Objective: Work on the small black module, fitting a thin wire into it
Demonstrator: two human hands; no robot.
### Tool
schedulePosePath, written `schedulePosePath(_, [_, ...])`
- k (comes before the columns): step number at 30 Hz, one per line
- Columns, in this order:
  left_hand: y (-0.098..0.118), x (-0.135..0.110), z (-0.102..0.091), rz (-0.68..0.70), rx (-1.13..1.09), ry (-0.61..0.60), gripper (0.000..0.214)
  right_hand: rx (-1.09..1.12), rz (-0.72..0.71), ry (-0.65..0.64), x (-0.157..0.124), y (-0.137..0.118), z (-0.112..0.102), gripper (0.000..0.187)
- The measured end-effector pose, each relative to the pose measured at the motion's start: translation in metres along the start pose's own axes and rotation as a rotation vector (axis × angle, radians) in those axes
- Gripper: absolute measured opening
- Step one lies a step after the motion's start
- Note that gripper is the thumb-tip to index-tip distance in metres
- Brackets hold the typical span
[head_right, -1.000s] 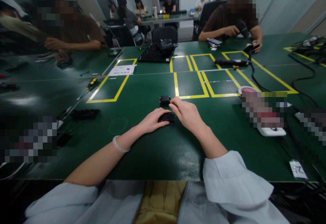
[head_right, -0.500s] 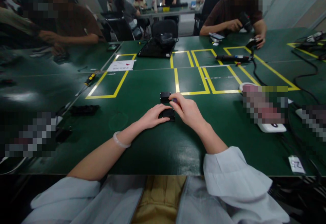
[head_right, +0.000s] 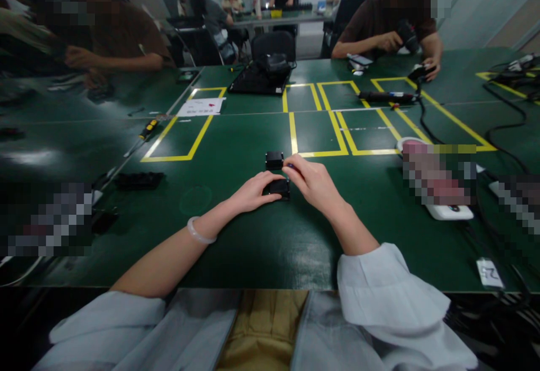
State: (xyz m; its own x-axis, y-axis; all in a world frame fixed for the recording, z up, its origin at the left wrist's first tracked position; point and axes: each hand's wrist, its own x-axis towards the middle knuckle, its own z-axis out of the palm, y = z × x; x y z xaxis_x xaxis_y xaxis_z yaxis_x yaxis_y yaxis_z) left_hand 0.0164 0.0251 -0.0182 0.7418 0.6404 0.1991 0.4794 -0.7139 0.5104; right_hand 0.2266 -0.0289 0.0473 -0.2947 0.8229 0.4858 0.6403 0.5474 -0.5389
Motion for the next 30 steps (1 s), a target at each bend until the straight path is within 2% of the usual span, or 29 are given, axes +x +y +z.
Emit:
schedulePosePath(9, [0.001, 0.001, -0.001, -0.002, 0.001, -0.009, 0.045, -0.031, 0.038, 0.042, 0.002, 0.001, 0.0, 0.024])
schedulePosePath(15, [0.001, 0.001, -0.002, 0.004, 0.043, -0.006, 0.045, -0.044, 0.008, 0.029, 0.006, 0.0, 0.004, 0.021])
schedulePosePath(20, [-0.002, -0.002, -0.007, -0.008, 0.057, -0.023, 0.045, 0.001, 0.003, -0.057, 0.006, -0.003, 0.0, 0.018])
schedulePosePath(26, [-0.012, -0.007, -0.015, -0.028, 0.029, -0.013, 0.047, 0.023, -0.014, -0.19, 0.006, -0.009, -0.002, 0.024])
schedulePosePath(30, [-0.014, -0.007, -0.017, -0.02, 0.027, -0.03, 0.047, -0.016, -0.059, -0.194, 0.011, -0.009, -0.001, 0.022])
